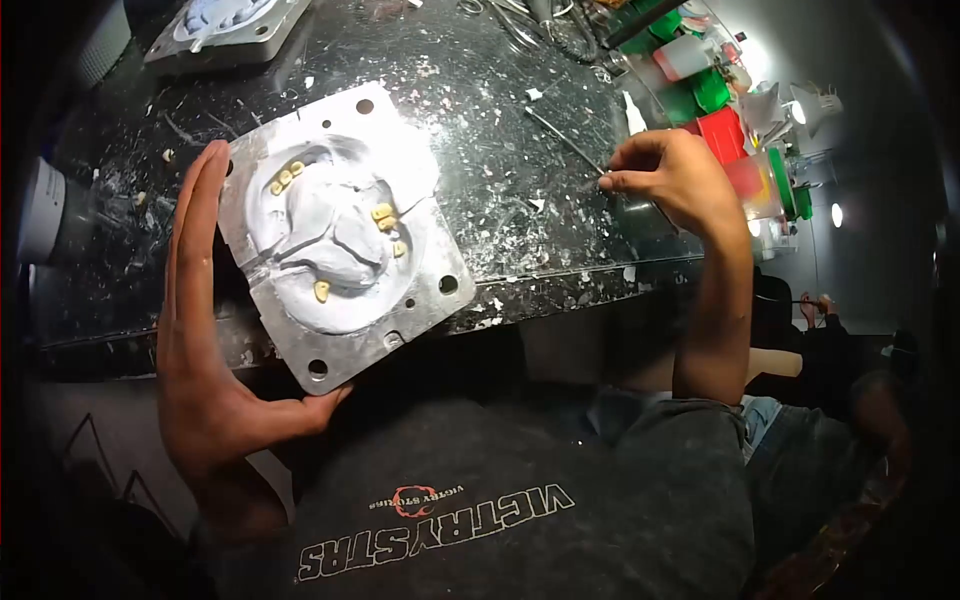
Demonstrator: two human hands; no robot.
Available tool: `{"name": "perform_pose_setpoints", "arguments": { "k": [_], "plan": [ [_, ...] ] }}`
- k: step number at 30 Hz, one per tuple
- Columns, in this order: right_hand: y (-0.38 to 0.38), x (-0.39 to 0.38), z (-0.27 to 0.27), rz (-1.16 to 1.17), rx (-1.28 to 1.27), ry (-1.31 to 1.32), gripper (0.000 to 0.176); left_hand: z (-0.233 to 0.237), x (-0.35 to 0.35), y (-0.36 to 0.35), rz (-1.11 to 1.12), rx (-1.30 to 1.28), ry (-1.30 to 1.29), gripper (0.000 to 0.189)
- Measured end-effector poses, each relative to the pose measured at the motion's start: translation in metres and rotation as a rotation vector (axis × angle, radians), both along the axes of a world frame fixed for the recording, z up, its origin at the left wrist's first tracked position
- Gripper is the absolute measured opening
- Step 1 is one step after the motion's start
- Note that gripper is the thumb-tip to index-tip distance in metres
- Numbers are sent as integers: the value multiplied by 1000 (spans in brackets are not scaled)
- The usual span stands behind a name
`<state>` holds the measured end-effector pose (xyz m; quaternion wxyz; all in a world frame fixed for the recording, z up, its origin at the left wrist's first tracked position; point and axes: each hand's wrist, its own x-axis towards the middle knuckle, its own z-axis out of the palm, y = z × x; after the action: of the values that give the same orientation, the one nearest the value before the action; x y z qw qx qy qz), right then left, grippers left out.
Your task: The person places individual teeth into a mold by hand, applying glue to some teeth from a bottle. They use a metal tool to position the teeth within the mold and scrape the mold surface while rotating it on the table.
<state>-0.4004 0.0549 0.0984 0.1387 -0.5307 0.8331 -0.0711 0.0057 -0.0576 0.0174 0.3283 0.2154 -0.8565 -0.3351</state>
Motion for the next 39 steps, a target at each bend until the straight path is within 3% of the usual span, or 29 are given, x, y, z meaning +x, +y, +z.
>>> {"name": "perform_pose_setpoints", "arguments": {
  "k": [8,10,11,12,16,19,23,39],
  "plan": [
    [-5,4,-19,188,5,39,14,-11,13,-1,17,-68,33,137],
    [-6,0,-21,102,-151,-580,11,-6,13,3,70,-77,3,136],
    [-4,6,-16,77,-252,-726,10,-4,13,4,80,-69,-12,136],
    [-6,12,-24,228,-466,-900,8,-4,13,4,87,-60,-29,136],
    [-33,72,-32,625,-704,-1166,13,-6,14,2,79,-95,-30,138],
    [-51,123,-32,684,-721,-1091,29,-8,16,1,88,-94,-31,138],
    [-77,145,-31,830,-777,-465,24,-4,13,5,112,-37,-22,139],
    [-84,150,-36,914,-810,-252,22,-5,14,2,99,-83,-27,139]
  ]
}}
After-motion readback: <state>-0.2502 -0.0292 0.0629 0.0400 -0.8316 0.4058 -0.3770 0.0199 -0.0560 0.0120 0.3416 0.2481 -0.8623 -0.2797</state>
